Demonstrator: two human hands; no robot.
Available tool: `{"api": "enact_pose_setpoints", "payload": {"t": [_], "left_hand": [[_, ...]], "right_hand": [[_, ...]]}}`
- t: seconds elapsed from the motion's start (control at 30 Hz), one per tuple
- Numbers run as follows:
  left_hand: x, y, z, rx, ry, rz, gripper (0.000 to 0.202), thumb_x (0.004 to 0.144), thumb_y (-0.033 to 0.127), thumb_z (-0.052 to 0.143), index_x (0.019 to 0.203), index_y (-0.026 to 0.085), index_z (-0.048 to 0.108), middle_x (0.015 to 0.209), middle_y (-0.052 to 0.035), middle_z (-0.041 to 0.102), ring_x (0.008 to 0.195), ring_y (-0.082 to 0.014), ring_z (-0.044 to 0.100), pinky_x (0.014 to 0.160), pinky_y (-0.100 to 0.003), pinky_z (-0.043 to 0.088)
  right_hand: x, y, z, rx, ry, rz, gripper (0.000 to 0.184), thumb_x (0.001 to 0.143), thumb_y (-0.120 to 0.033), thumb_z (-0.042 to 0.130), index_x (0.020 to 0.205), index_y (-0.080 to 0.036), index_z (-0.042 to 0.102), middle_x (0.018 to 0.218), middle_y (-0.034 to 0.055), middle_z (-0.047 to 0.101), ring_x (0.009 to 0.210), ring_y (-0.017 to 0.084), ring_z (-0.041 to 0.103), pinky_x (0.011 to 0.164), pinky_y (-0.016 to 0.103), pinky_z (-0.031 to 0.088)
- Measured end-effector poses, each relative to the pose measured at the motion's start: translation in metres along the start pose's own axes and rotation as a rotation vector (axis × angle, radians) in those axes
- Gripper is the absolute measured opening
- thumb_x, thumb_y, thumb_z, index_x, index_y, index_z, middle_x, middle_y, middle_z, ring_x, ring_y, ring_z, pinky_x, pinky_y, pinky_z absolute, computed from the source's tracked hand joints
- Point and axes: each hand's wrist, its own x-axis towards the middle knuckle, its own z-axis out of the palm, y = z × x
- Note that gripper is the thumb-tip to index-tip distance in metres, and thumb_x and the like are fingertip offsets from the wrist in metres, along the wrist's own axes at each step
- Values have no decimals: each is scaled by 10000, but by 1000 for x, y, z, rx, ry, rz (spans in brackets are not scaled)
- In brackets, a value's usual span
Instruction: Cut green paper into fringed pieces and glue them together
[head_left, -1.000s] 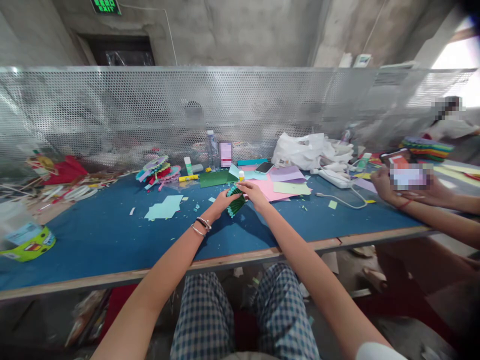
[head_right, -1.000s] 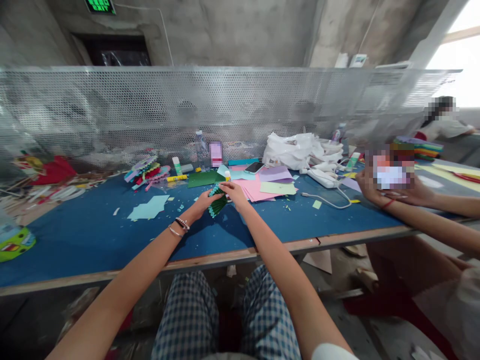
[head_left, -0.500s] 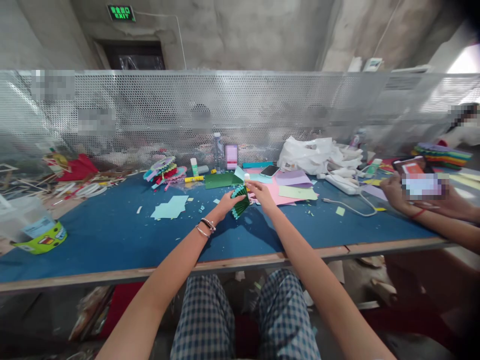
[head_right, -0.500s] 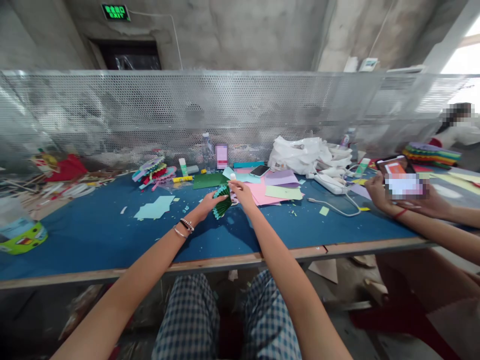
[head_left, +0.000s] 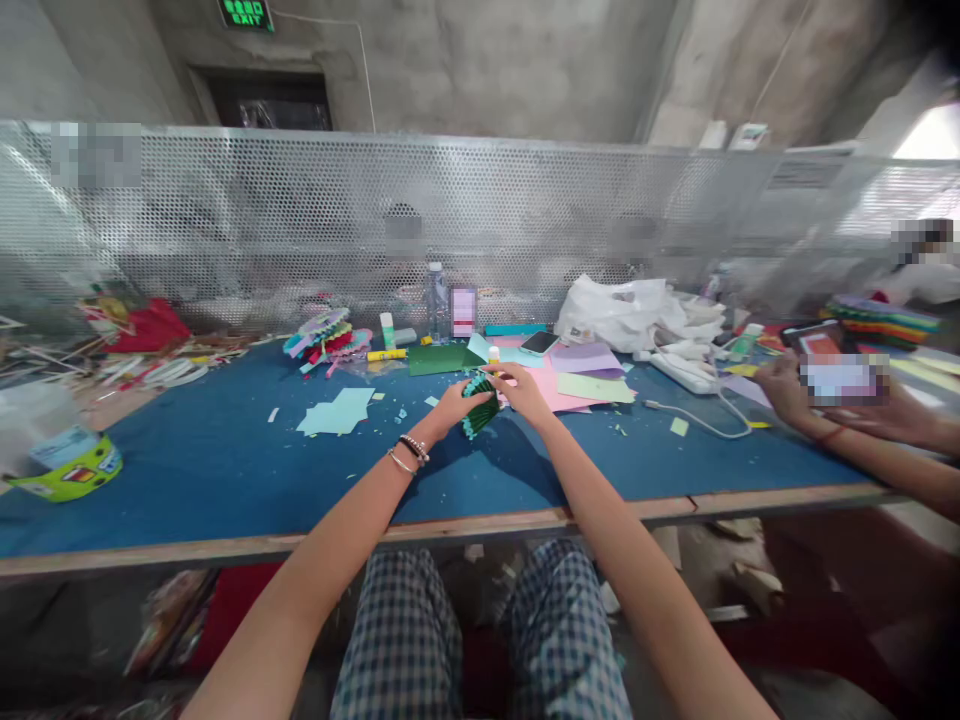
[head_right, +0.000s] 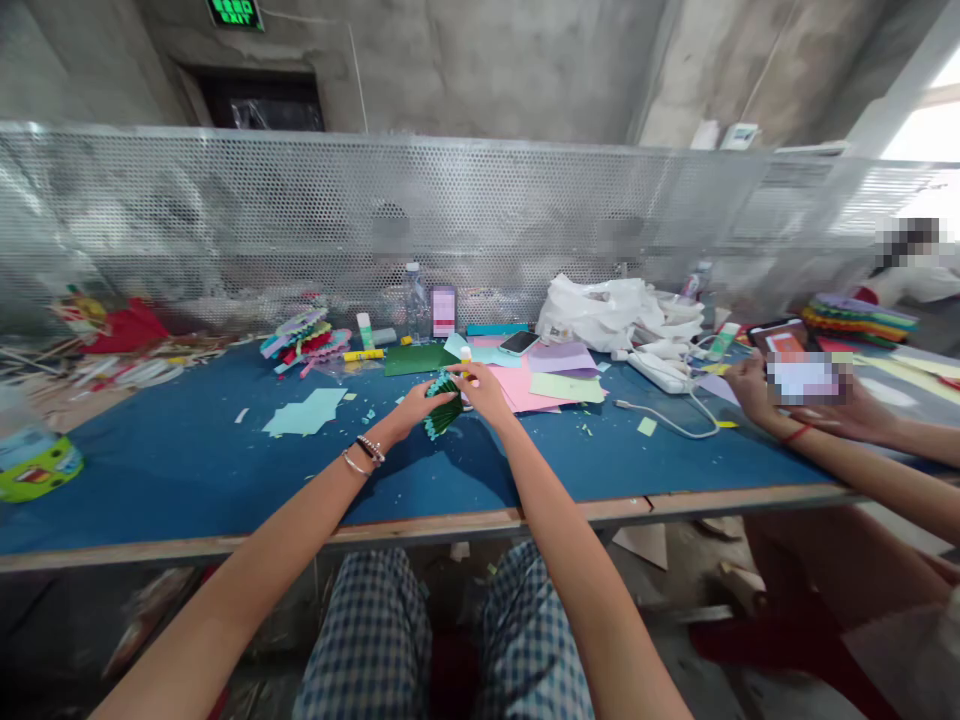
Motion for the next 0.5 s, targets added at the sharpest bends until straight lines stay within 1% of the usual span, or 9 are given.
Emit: {"api": "enact_pose_setpoints", "payload": {"t": [0.1,0.33,0.5], "left_hand": [[0,1,0,33,-6,15,509,679,417,675,1091,127,608,909,-58,663,780,-165,586,754,-304,456],[2,0,-4,195,-10,67,450,700,443,636,1007,115,616,935,-74,655,834,-189,582,773,-308,445],[1,2,-6,266,-8,90,428,707,439,620,990,118,612,944,-83,651,855,-201,579,776,-310,450]], "right_hand": [[1,2,-1,-26,-17,-3,268,763,-337,562,979,-222,670,1001,56,617,840,154,553,770,312,462],[-1,-1,-10,-79,-80,-51,247,751,-295,586,975,-211,645,998,50,618,821,145,575,728,297,466],[-2,1,-14,-116,-84,-87,237,760,-307,588,970,-212,644,984,51,627,818,151,585,696,293,465]]}}
